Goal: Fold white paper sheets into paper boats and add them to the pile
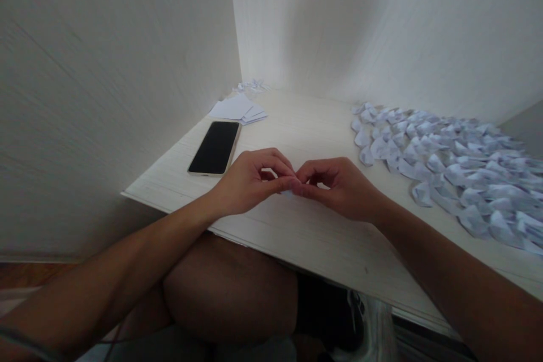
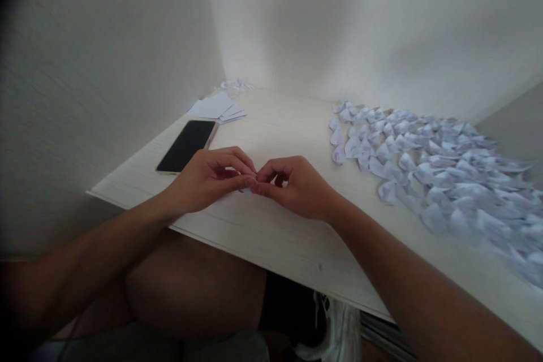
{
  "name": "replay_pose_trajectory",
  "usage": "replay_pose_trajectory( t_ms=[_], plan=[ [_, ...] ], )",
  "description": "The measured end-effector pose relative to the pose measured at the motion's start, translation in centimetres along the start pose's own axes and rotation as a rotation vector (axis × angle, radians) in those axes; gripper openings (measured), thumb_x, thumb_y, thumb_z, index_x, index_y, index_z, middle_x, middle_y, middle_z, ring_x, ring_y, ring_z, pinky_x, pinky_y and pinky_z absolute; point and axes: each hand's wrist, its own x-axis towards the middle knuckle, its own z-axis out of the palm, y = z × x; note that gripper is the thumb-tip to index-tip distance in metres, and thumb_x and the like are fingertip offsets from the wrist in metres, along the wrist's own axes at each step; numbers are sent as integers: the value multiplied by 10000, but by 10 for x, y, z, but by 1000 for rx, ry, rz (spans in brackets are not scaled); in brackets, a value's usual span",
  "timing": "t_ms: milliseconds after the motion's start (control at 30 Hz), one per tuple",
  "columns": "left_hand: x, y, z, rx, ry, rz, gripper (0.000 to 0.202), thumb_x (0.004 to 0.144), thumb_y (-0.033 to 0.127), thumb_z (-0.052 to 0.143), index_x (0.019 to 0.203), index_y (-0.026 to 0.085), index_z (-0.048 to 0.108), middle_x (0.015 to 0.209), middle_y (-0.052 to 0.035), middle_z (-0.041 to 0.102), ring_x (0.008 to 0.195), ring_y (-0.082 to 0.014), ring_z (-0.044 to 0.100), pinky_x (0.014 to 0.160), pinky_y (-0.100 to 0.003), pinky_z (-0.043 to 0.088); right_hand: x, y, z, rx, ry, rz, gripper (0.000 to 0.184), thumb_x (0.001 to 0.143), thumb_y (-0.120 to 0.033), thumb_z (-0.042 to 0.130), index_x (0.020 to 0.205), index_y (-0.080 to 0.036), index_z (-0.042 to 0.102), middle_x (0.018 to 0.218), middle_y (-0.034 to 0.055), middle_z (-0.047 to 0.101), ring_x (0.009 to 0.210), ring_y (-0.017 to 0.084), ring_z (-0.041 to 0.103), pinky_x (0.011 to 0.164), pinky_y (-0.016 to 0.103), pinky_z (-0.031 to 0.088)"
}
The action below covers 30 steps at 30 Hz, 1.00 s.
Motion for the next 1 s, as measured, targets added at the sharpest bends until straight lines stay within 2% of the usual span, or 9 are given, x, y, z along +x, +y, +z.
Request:
replay_pose_trajectory(
  t_ms=[167,333,400,500,600,800,900,1000],
  plan=[
    [3,0,0,-48,73,-26,236,762,375,881,746,160,785,859,-56,734,717,-125,669,598,-225,568,0,-4,7,0,86,-92,322,886,-512,756,902,-195,812,908,66,779,753,154,643,637,281,456],
    [4,1,-1,-101,96,-116,270,717,368,905,739,140,763,799,-53,735,656,-119,651,567,-224,552,2,-2,8,141,106,-26,353,834,-539,794,828,-186,801,822,51,751,725,151,611,646,289,448],
    [4,2,-4,-92,56,-165,268,702,341,910,771,138,749,783,-46,728,645,-119,640,568,-229,542,2,-1,6,207,114,20,367,795,-540,822,798,-174,787,751,31,718,683,136,577,634,282,434],
    [4,4,-8,-38,-74,-248,233,699,279,892,790,146,724,736,-20,695,632,-116,619,571,-233,527,3,1,3,256,132,72,378,758,-530,846,754,-160,764,645,-4,642,606,110,502,579,265,378],
    [5,5,-11,-15,-147,-245,181,737,250,844,736,155,690,722,-7,668,624,-105,600,573,-228,511,3,2,4,265,123,86,371,769,-512,838,717,-158,740,599,-22,588,581,101,464,555,262,338],
    [5,4,-8,9,-156,-200,160,796,288,798,750,154,723,853,-37,701,666,-104,602,598,-232,515,3,-1,8,182,235,0,346,771,-501,845,749,-165,764,741,27,696,688,132,562,648,289,426],
    [4,0,-6,47,-168,-187,148,817,296,768,811,152,734,786,-28,675,648,-108,590,589,-235,489,2,-2,9,143,249,-10,356,780,-522,835,779,-169,783,816,60,743,759,163,619,701,310,459],
    [3,-3,-5,84,-178,-188,155,847,306,730,841,152,714,685,-5,626,611,-106,558,563,-230,442,2,-2,9,123,253,-13,374,792,-544,820,779,-172,788,807,63,752,749,165,621,697,315,462]
  ],
)
